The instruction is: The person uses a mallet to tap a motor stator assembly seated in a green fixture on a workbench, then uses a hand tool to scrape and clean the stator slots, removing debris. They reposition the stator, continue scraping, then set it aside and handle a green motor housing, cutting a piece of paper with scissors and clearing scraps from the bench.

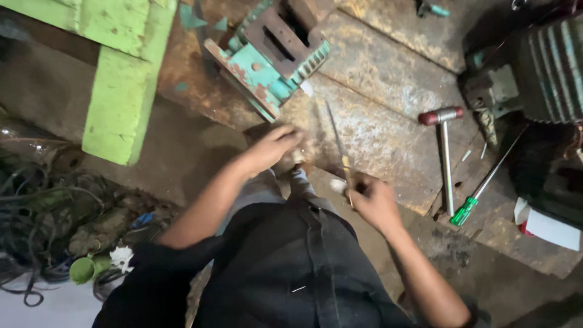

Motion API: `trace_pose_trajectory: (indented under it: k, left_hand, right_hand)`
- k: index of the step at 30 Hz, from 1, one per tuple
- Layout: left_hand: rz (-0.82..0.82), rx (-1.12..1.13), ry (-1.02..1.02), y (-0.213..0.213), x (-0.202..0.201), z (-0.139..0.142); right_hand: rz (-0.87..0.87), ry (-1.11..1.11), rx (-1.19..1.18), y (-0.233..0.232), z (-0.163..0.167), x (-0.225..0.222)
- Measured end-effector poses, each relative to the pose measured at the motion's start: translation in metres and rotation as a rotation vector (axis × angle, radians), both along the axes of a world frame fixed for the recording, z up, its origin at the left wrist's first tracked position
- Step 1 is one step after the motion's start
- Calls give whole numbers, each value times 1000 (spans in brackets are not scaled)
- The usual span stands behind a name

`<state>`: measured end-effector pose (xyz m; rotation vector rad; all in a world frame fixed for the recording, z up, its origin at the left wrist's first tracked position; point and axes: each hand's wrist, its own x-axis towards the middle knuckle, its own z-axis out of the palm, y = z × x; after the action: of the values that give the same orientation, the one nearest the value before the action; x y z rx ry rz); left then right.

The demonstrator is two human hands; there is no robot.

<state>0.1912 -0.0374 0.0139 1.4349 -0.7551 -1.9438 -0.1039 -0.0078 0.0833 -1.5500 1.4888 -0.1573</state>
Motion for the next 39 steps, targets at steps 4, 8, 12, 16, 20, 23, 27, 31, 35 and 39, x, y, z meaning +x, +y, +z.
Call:
trace_pose_trajectory:
  k: [4,8,12,16,20,23,27,31,35,39]
  left_hand:
    - [-179,-322,-631,-2,76,46]
    - [65,-361,-999,-41,140,95]
    - [242,-564,-801,-98,168,97]
    - [130,-579,-188,-167,171,66]
    - [-253,-452,-389,-195,173,48]
    - [-197,-393,-61,-200,176,43]
    - [-137,-406,-181,-201,185,48]
    - [-84,-333,-264,-204,192,46]
    - [-15,-366,-281,-202,194,37]
    - [-47,-292,-228,-200,197,34]
  right_hand:
    - [117,459,-297,-15,5,-24]
    - [60,656,-320,-27,21,-13]
    - [25,519,-606,-39,42,31]
    - [68,68,-703,-76,43,109]
    - [168,216,-856,-109,22,171]
    - [165,326,-826,-117,3,187]
    - [125,326,-825,-115,-17,193]
    - [100,417,-922,-120,-30,203]
    - [93,377,-841,-123,-32,212]
    - [-2,337,-807,-119,-32,221]
